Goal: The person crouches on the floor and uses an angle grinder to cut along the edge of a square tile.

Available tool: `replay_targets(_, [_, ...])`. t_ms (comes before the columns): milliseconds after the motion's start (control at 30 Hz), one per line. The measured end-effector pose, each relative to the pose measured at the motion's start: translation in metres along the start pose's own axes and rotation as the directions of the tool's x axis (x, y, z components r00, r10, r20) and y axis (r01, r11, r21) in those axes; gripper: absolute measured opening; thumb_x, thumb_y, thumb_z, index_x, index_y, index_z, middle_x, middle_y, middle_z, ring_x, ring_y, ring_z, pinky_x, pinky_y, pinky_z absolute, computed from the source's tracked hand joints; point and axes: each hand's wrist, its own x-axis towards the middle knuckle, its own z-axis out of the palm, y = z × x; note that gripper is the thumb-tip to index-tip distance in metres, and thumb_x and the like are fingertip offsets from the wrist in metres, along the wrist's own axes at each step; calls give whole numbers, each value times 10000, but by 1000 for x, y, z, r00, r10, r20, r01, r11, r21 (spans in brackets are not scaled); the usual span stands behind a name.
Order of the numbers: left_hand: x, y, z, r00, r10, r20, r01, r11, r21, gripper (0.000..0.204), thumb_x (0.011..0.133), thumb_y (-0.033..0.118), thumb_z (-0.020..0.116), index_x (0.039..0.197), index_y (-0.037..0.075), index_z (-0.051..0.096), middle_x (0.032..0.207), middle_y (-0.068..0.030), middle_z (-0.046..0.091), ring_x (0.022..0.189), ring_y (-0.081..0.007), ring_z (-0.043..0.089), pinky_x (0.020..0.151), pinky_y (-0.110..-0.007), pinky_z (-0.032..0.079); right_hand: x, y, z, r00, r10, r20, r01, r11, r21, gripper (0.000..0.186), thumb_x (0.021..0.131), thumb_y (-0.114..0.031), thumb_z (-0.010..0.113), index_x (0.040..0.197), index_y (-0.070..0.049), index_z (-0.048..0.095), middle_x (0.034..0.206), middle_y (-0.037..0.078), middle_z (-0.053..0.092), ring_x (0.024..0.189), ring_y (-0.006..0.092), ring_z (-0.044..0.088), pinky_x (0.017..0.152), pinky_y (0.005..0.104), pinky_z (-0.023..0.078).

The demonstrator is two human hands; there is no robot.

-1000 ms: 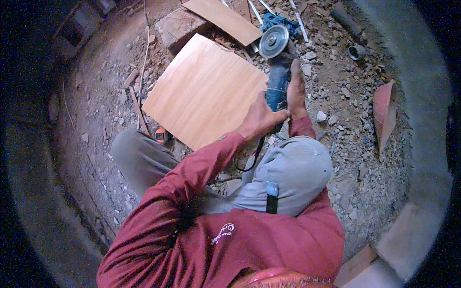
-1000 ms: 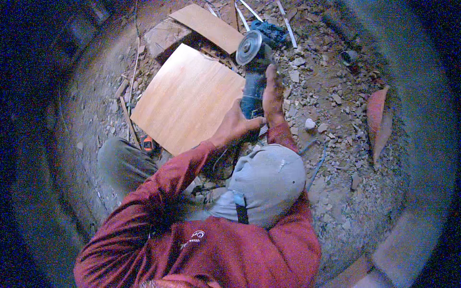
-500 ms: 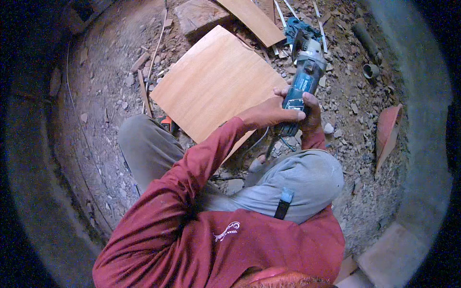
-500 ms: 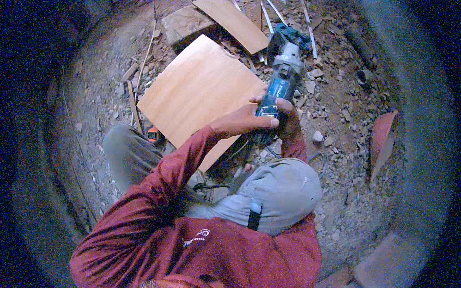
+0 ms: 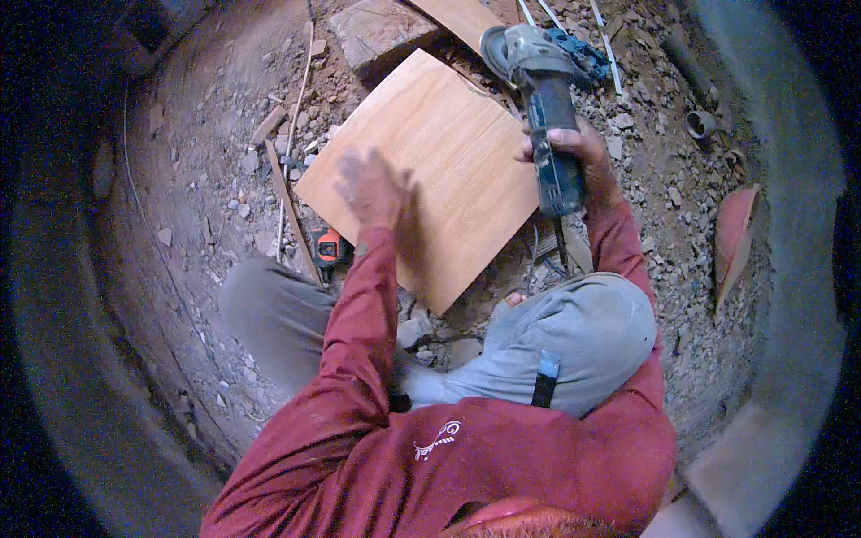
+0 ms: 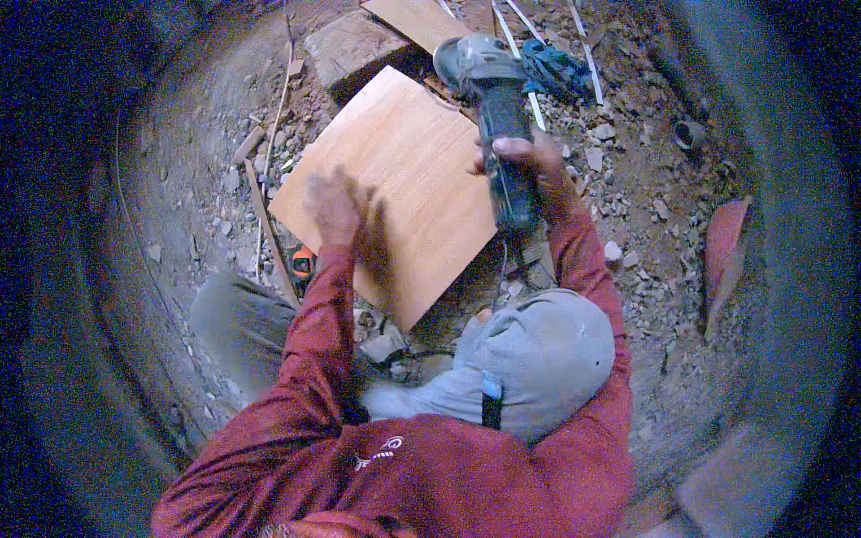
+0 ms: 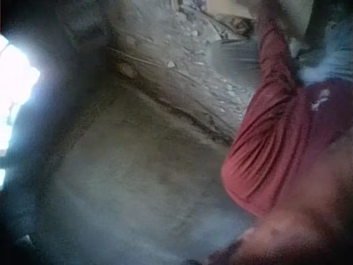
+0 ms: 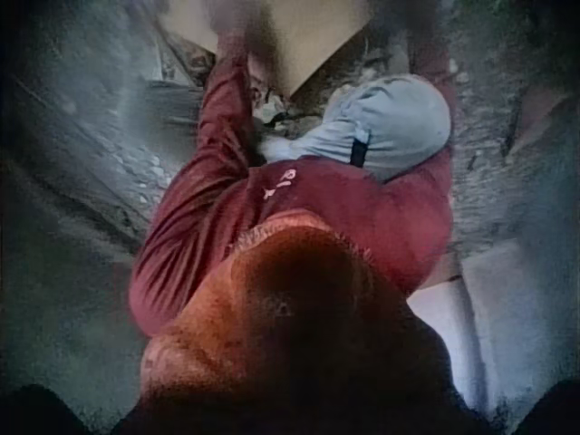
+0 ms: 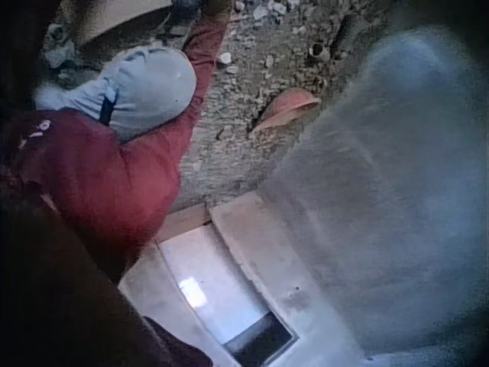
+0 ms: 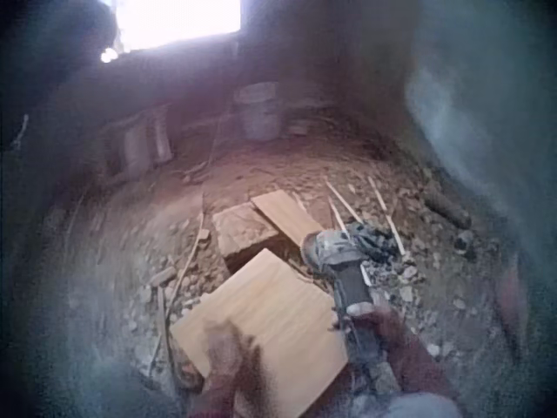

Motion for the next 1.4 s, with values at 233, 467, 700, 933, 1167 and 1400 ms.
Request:
replay_targets(233, [-30,-68,20,842,-525,-123,344,700,-626,1325,785,656,759,1572,-88,-3,1614,-392,52,1513,-519,81,1225,-587,118,33,19,11,999,-34,19,36,995,-92,772,748,-273,796,1389,-14,452,1205,160,603,931,252,667,800,394,582])
replay_targets(467, [-53,-62,33,826,-561,45,453,614,-646,1249,803,435,849,1544,-136,21,1579,-332,245,1473,-378,287,1237,-414,192,52,63,53,977,-188,-98,2,470,-883,1026,771,-285,745,1574,-50,152,1458,289,397,1222,495,558,994,533,496])
replay_targets(700, [-51,-76,41,896,-444,15,272,521,-809,1090,840,322,847,1543,-97,128,1545,-246,362,1401,-328,396,1203,-395,271,71,94,72,969,-230,-86,25,439,-898,975,818,-283,739,1568,-45,165,1332,252,444,1116,471,612,906,571,514])
replay_targets(933, [-50,-66,35,916,-401,18,252,541,-802,1067,837,324,853,1533,-84,155,1514,-239,405,1388,-325,411,1185,-405,301,86,92,77,970,-201,-136,-12,522,-853,961,818,-260,736,1560,-36,168,1326,263,443,1067,500,620,875,583,525])
replay_targets(1167, [-50,-76,43,924,-382,21,222,491,-842,952,854,269,844,1488,-68,218,1464,-225,437,1349,-321,434,1167,-401,315,100,98,76,969,-187,-162,-29,562,-827,954,801,-279,720,1550,-42,178,1447,259,374,1124,516,602,943,611,496])
replay_targets(1400, [-48,-76,44,920,-390,32,252,528,-811,958,851,272,846,1487,-72,218,1450,-235,437,1342,-327,436,1164,-398,317,107,97,74,969,-176,-176,-43,576,-817,911,788,-267,712,1514,-24,220,1482,274,353,1148,523,590,954,606,491])
